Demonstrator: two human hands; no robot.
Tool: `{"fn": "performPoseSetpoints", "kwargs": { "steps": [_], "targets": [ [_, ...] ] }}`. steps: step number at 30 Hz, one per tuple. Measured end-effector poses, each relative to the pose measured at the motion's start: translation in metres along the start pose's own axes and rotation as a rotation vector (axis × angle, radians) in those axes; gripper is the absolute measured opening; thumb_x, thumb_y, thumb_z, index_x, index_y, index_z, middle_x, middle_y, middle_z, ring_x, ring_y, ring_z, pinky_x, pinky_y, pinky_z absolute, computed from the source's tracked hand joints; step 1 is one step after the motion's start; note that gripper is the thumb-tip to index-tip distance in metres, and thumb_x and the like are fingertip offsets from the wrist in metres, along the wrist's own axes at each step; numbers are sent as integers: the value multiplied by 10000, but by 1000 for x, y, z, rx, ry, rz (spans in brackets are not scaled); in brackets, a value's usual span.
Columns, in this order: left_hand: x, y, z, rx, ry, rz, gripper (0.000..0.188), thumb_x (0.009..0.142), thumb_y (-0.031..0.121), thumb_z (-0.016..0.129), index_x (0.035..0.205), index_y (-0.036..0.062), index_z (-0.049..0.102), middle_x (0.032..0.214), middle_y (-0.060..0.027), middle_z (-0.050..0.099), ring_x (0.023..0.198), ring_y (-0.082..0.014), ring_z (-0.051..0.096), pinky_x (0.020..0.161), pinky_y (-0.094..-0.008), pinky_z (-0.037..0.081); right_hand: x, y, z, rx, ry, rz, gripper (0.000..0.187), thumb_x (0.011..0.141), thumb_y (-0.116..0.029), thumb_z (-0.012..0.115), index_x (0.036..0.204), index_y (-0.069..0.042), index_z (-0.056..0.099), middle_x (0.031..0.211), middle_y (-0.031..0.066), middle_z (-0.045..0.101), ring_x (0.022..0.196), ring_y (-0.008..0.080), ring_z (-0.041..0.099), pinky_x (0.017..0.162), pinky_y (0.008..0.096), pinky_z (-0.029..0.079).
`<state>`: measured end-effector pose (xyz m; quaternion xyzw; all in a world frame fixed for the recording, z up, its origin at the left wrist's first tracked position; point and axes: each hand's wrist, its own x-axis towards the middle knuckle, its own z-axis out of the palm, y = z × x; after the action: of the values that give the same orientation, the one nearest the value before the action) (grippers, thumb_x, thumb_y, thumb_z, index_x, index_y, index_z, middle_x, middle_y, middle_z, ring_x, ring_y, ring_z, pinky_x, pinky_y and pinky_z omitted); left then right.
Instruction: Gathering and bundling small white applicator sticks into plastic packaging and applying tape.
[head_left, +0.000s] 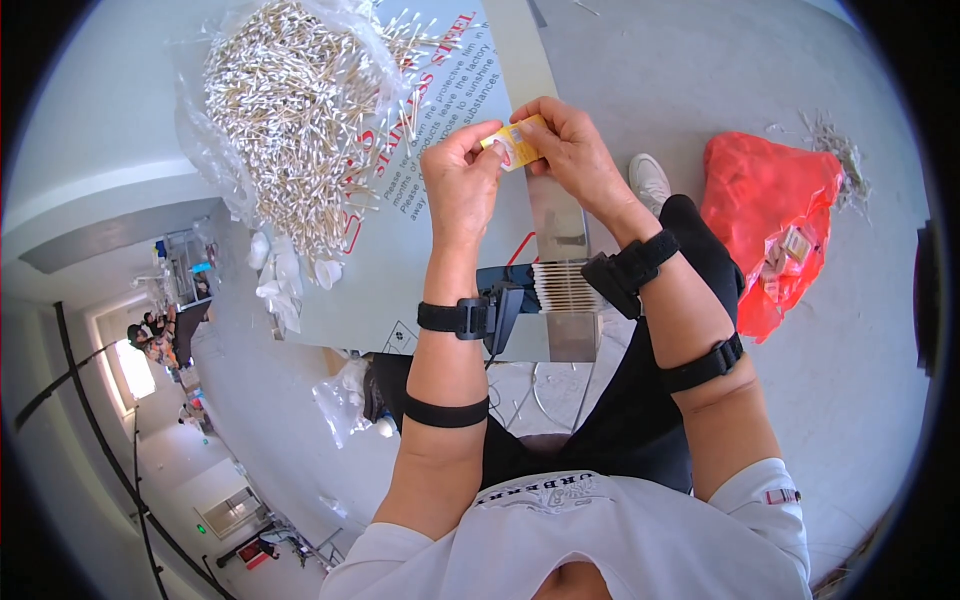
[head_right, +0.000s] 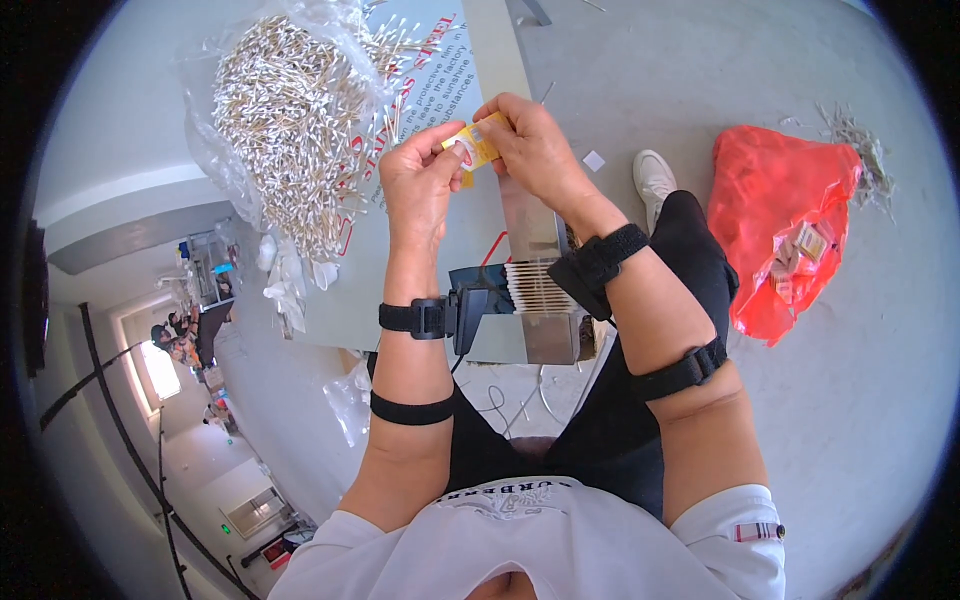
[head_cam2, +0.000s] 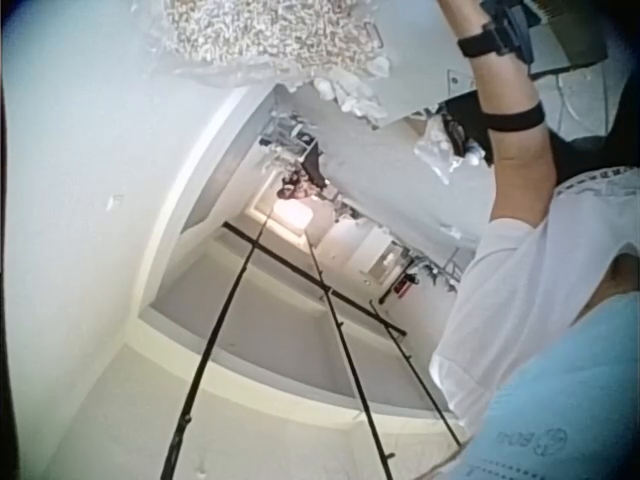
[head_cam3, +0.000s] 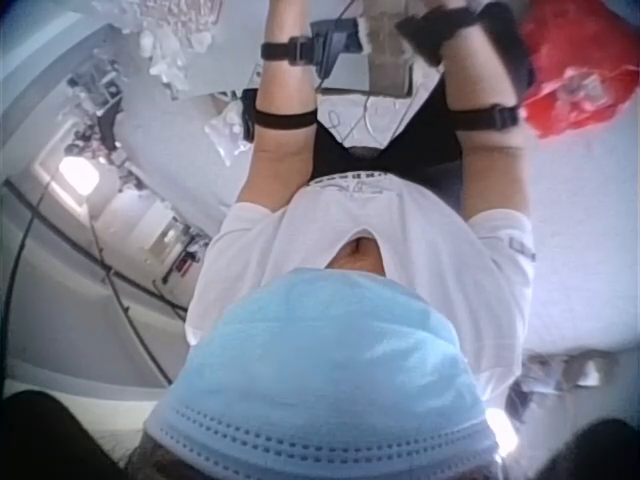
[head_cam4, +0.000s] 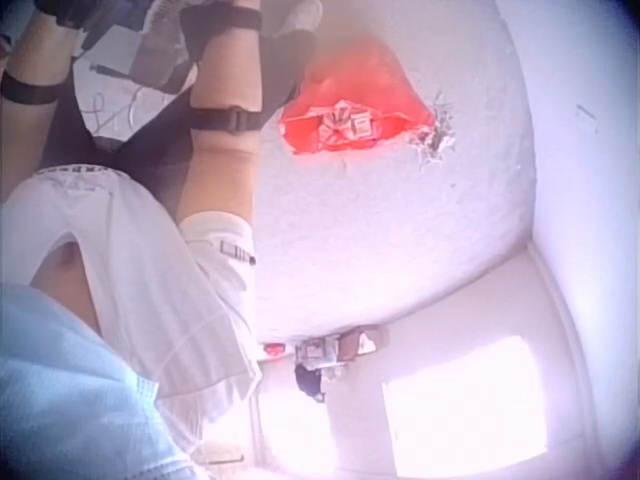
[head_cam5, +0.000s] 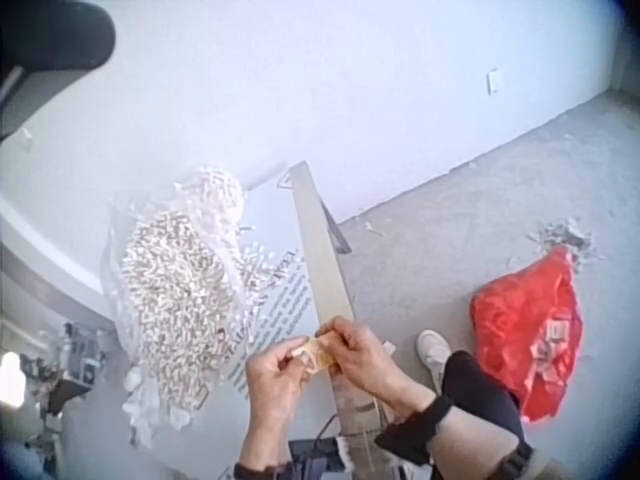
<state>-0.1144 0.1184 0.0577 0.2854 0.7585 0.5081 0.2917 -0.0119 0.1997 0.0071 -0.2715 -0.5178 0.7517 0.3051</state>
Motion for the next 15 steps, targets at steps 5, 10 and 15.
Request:
{"fn": "performPoseSetpoints", "kwargs": {
  "steps": [5, 10, 15],
  "targets": [
    [-1, -4, -10, -123, 70, -4, 161, 813, -62, 614, 966, -68, 666, 717, -56, 624, 527, -57, 491, 465, -200, 378, 2, -2, -5, 10, 81, 68, 167, 961, -145, 509, 1011, -14, 599, 794, 21, 599, 611, 48, 500, 537, 193, 440],
    [6, -22, -25, 211, 12, -24, 125, 799, -11, 649, 918, -46, 661, 716, -56, 626, 537, -85, 514, 502, -243, 419, 4, -2, -7, 12, 114, 102, 179, 976, -161, 499, 1036, -36, 611, 815, 4, 610, 626, 30, 493, 541, 168, 429],
    [7, -33, -19, 716, -24, 246, 164, 773, 46, 693, 917, -19, 651, 723, -79, 617, 586, -116, 538, 564, -284, 451, 3, -4, -3, 10, 125, 71, 159, 927, -116, 532, 952, 20, 611, 736, 44, 603, 559, 73, 513, 513, 225, 457]
  ]
}}
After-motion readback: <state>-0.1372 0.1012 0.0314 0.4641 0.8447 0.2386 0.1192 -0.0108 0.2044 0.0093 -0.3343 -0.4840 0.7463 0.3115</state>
